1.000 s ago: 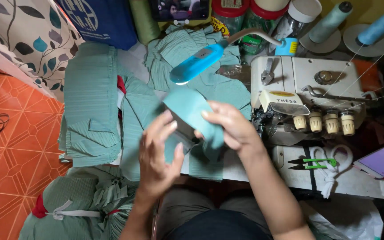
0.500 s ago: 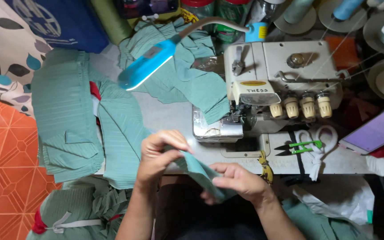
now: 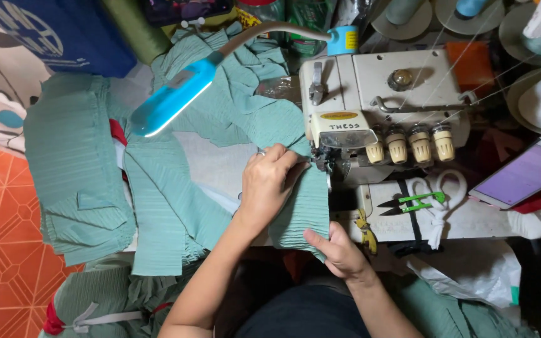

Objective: Sorting and organizing pleated green fabric strips on a sewing table

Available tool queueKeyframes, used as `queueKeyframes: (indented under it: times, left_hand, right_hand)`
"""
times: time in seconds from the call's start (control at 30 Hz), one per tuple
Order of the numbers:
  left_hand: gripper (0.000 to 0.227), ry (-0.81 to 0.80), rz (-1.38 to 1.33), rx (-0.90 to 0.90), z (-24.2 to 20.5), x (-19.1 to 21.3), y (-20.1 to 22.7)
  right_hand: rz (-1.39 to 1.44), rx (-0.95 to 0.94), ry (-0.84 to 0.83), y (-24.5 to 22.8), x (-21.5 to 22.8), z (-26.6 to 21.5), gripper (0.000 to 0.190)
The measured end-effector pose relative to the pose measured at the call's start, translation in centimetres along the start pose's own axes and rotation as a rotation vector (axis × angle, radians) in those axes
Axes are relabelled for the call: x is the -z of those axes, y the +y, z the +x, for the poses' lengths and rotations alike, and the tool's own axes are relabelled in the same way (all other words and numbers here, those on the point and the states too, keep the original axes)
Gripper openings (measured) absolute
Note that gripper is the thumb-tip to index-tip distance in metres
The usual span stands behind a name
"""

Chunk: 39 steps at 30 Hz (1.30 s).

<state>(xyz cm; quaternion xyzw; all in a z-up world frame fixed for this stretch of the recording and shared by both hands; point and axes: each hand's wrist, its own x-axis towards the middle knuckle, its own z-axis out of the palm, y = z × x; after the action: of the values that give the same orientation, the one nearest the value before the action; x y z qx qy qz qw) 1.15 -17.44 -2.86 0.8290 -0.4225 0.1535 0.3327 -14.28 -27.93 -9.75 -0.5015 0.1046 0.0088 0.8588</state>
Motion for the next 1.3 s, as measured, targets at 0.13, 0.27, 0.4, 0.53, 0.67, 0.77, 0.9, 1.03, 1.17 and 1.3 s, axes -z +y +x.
queueKeyframes:
  times: [0.13, 0.27, 0.4, 0.53, 0.67, 0.77, 0.9, 1.03, 1.17, 1.3]
  left_hand:
    - [0.025, 0.013, 0.024, -0.004, 0.4, -0.3, -0.6]
    - [0.021, 0.045, 0.029, -0.046, 0.7, 0.3, -0.3]
    - [0.014, 0.136, 0.060, -0.237, 0.0, 1.9, 0.8]
    - [0.017, 0.022, 0.042, -0.292, -0.9, 3.6, 1.5]
    - [0.048, -0.176, 0.049, -0.247, -0.8, 3.6, 0.1]
    - [0.059, -0.245, 0.079, -0.217, -0.2, 3.2, -0.7]
    - [0.067, -0.297, 0.118, -0.181, 0.9, 2.6, -2.0]
    - [0.069, -0.295, 0.120, -0.150, 2.2, 1.9, -3.4]
    - [0.070, -0.264, 0.154, -0.138, 3.4, 1.2, -4.9]
    - [0.069, -0.228, 0.180, -0.107, 4.5, 0.6, -6.3]
  right_hand:
    - [-0.003, 0.042, -0.020, 0.3, -0.4, -0.3, 0.038]
    - [0.022, 0.081, 0.018, 0.9, -0.5, -0.8, 0.037]
    - [0.071, 0.071, 0.105, 1.0, -1.1, -1.5, 0.029]
    - [0.052, 0.091, 0.125, 1.1, -1.6, -2.2, 0.024]
    - [0.038, 0.091, 0.196, 1.9, -1.9, -2.7, 0.027]
    - [0.048, 0.062, 0.269, 2.3, -2.3, -3.1, 0.030]
    - [-0.049, 0.113, 0.351, 2.5, -2.8, -3.4, 0.030]
    - [-0.120, 0.135, 0.423, 2.7, -3.0, -3.5, 0.033]
    - [-0.272, 0.261, 0.439, 2.0, -4.2, -3.6, 0.032]
    - [-0.327, 0.336, 0.502, 2.3, -4.9, -3.5, 0.066]
